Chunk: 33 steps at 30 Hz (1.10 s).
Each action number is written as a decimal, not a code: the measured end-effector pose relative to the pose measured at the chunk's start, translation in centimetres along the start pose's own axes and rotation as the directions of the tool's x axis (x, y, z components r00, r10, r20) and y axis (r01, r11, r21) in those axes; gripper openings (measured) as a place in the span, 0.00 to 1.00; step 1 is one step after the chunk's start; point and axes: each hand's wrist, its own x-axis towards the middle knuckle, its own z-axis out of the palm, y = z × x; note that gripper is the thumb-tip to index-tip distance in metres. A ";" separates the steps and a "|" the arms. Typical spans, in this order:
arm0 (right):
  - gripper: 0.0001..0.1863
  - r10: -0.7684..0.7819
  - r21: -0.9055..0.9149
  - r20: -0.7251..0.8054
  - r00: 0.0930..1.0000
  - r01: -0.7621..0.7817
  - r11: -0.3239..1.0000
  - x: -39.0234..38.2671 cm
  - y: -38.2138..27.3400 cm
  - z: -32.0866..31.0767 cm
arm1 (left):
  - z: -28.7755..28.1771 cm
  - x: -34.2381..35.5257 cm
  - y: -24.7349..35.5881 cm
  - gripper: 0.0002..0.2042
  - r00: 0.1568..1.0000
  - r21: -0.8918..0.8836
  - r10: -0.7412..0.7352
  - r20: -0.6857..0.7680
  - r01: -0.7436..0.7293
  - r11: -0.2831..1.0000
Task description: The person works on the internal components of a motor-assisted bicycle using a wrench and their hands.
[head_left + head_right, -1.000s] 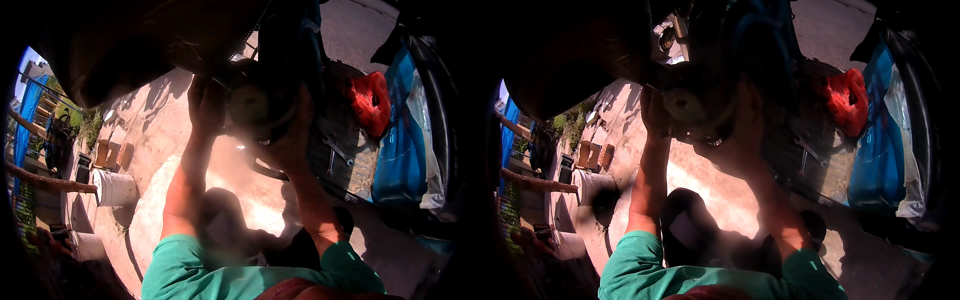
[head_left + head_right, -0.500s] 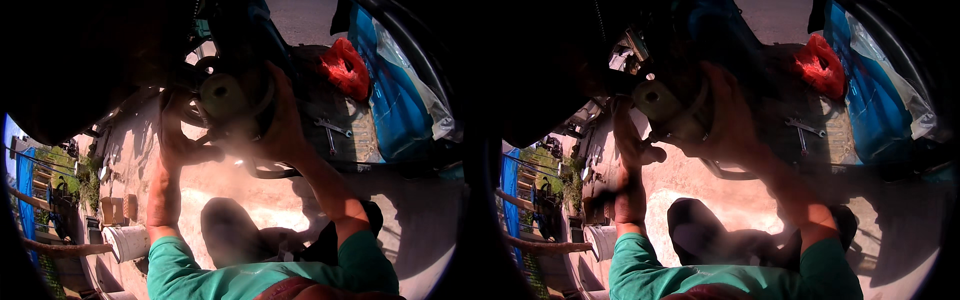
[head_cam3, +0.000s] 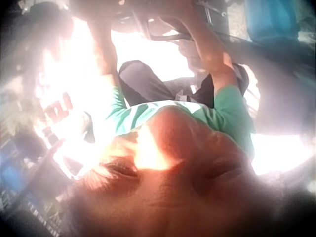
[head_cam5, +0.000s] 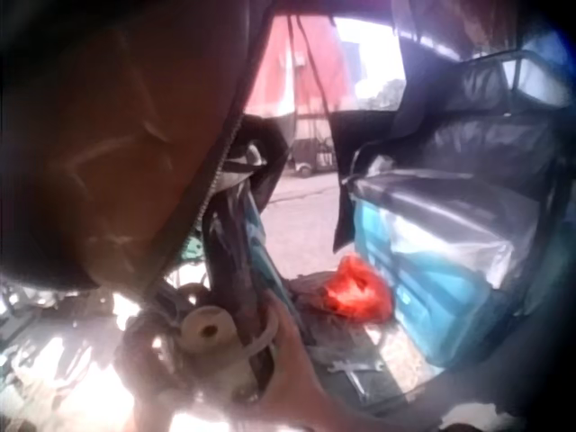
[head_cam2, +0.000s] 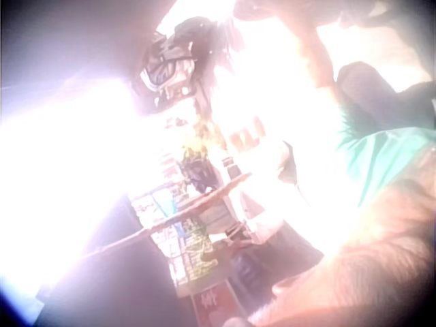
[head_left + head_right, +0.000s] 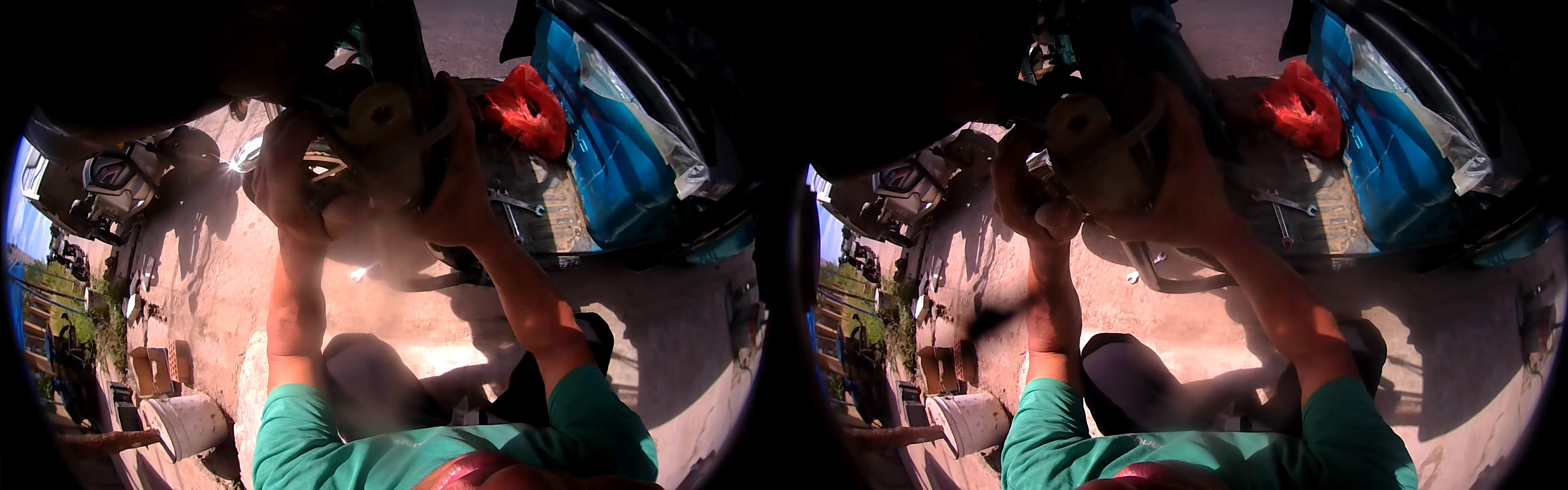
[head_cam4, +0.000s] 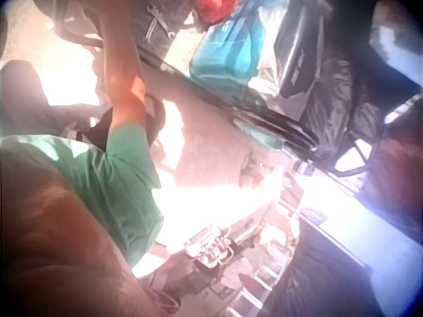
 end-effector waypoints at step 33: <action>0.74 -0.042 -0.024 0.129 0.991 0.046 0.999 1.6 -0.4 -0.4 | -3.1 -1.5 0.2 0.32 0.984 -0.131 -0.170 0.048 0.175 0.976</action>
